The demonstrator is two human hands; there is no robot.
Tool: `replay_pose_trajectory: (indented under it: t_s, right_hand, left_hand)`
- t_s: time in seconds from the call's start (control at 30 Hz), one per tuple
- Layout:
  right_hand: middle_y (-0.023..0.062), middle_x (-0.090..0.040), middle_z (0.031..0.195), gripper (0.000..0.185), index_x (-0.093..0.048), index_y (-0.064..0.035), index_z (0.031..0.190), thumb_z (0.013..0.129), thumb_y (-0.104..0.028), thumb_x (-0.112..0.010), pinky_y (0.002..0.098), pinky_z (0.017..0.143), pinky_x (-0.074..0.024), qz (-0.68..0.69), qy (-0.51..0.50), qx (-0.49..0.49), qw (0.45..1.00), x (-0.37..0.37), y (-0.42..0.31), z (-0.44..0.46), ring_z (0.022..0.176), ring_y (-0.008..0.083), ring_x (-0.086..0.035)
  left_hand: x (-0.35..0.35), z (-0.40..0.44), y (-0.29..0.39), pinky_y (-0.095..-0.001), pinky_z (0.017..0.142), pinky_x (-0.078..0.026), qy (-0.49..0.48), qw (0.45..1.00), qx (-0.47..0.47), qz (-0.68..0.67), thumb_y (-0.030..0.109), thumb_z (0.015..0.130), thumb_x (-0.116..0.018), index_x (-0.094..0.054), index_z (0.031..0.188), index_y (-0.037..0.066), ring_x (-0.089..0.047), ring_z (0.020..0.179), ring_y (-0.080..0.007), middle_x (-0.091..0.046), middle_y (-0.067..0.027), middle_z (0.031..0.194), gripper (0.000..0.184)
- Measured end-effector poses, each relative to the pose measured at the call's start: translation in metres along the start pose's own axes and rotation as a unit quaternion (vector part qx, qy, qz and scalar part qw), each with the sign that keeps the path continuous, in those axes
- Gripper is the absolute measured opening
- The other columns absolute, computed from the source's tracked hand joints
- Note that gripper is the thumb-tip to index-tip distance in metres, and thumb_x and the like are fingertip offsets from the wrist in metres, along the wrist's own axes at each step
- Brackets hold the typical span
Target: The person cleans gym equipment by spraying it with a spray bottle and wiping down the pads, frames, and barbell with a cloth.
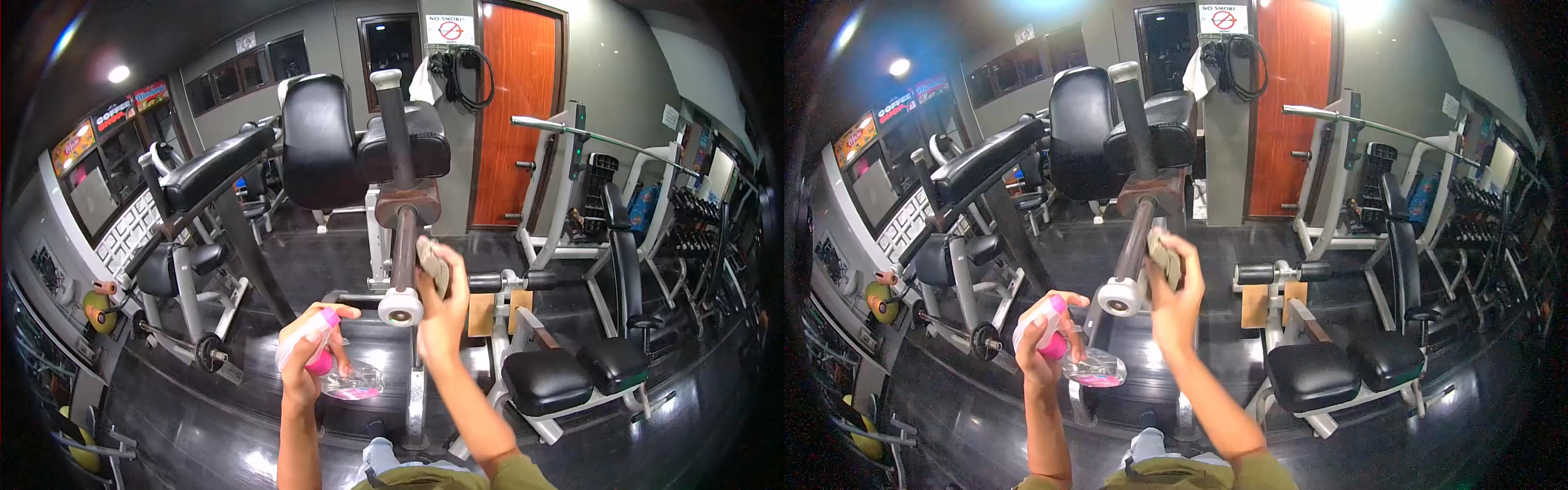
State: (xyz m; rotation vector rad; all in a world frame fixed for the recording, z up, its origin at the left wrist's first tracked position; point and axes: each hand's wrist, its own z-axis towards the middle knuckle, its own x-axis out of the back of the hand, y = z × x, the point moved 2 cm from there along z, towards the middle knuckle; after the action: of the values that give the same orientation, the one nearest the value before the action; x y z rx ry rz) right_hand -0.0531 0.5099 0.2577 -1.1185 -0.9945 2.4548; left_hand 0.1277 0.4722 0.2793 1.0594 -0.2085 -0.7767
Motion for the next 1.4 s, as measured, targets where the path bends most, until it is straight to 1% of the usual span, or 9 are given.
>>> replay_pose_trajectory:
  t_s: [0.03,0.2,0.57,0.7,0.9,0.97,1.17,1.23,1.4]
  right_hand:
    - [0.0071,-0.059,0.119,0.031,-0.056,-0.0043,0.117,0.088,0.003,-0.065,0.0297,0.099,-0.0415,0.026,0.037,-0.052,0.998,-0.001,-0.003,-0.016,0.11,0.0157,-0.056]
    - [0.0088,-0.059,0.12,0.034,-0.052,-0.0064,0.116,0.087,0.002,-0.067,0.0303,0.097,-0.0453,0.137,0.051,-0.126,0.981,-0.004,-0.029,-0.071,0.108,0.0166,-0.058]
    - [0.0122,-0.059,0.127,0.038,-0.047,-0.0092,0.122,0.089,0.004,-0.062,0.0305,0.083,-0.0537,0.104,0.047,-0.123,0.986,-0.004,-0.005,-0.024,0.106,0.0179,-0.063]
    - [0.0151,-0.062,0.123,0.029,-0.057,-0.0035,0.103,0.081,0.014,-0.061,0.0291,0.09,-0.0491,0.02,-0.022,-0.074,0.997,0.011,-0.046,-0.045,0.106,0.0175,-0.061]
    - [0.0181,-0.067,0.114,0.026,-0.063,-0.0002,0.096,0.076,0.015,-0.061,0.0314,0.091,-0.0498,-0.151,-0.112,0.181,0.965,0.005,-0.092,-0.012,0.103,0.0202,-0.064]
    - [0.0182,-0.068,0.113,0.031,-0.065,0.0001,0.093,0.069,0.018,-0.058,0.0334,0.093,-0.0486,-0.231,-0.206,0.178,0.934,-0.002,-0.09,-0.01,0.105,0.0231,-0.064]
    - [0.0204,-0.065,0.118,0.03,-0.064,0.0001,0.092,0.068,0.015,-0.054,0.0363,0.092,-0.0491,-0.116,-0.12,0.123,0.978,0.019,-0.059,-0.043,0.11,0.0261,-0.062]
    - [0.0203,-0.06,0.125,0.024,-0.056,-0.0045,0.089,0.073,0.014,-0.058,0.0295,0.07,-0.0577,-0.082,-0.058,0.074,0.992,0.025,-0.053,-0.05,0.103,0.0251,-0.064]
    - [0.0192,-0.069,0.101,0.02,-0.057,-0.0049,0.084,0.069,0.001,-0.07,0.0407,0.091,-0.0495,-0.126,-0.15,0.089,0.977,0.052,-0.069,-0.043,0.097,0.0289,-0.066]
  left_hand:
    - [0.0,0.0,0.001,-0.0292,0.04,-0.048,0.012,1.0,0.003,0.026,0.043,0.085,-0.05,-0.055,0.09,-0.016,-0.052,0.039,-0.0173,-0.064,-0.026,0.084,0.059]
    - [0.006,0.0,0.0,-0.0299,0.039,-0.049,0.0,0.999,0.012,0.037,0.043,0.087,-0.05,-0.055,0.085,-0.014,-0.051,0.038,-0.0169,-0.063,-0.0289,0.096,0.057]
    - [0.006,-0.008,0.007,-0.0268,0.044,-0.049,-0.013,0.999,0.024,-0.018,0.038,0.085,-0.053,-0.056,0.085,-0.009,-0.055,0.042,-0.0151,-0.065,-0.0257,0.103,0.047]
    - [0.01,-0.009,-0.001,-0.0264,0.045,-0.049,-0.015,0.999,0.011,-0.043,0.038,0.086,-0.053,-0.057,0.086,-0.01,-0.055,0.043,-0.015,-0.065,-0.0255,0.103,0.048]
    - [0.009,-0.008,-0.007,-0.0258,0.045,-0.049,-0.026,0.998,0.008,-0.061,0.038,0.088,-0.053,-0.057,0.086,-0.01,-0.057,0.044,-0.0155,-0.065,-0.025,0.102,0.048]
    - [0.011,-0.008,-0.009,-0.0253,0.045,-0.049,-0.032,0.996,0.012,-0.078,0.038,0.088,-0.053,-0.057,0.087,-0.01,-0.057,0.044,-0.0156,-0.065,-0.0246,0.102,0.049]
    - [0.013,-0.009,-0.014,-0.0259,0.044,-0.049,-0.028,0.995,0.011,-0.09,0.038,0.089,-0.053,-0.058,0.094,-0.013,-0.057,0.045,-0.0161,-0.065,-0.0225,0.1,0.051]
    - [0.013,-0.008,-0.015,-0.0262,0.044,-0.049,-0.03,0.995,0.011,-0.092,0.038,0.09,-0.053,-0.058,0.095,-0.013,-0.058,0.046,-0.0163,-0.064,-0.0221,0.099,0.051]
    - [0.013,-0.008,-0.02,-0.0262,0.046,-0.049,-0.039,0.995,0.002,-0.096,0.037,0.091,-0.052,-0.058,0.101,-0.014,-0.058,0.048,-0.0161,-0.063,-0.0195,0.096,0.053]
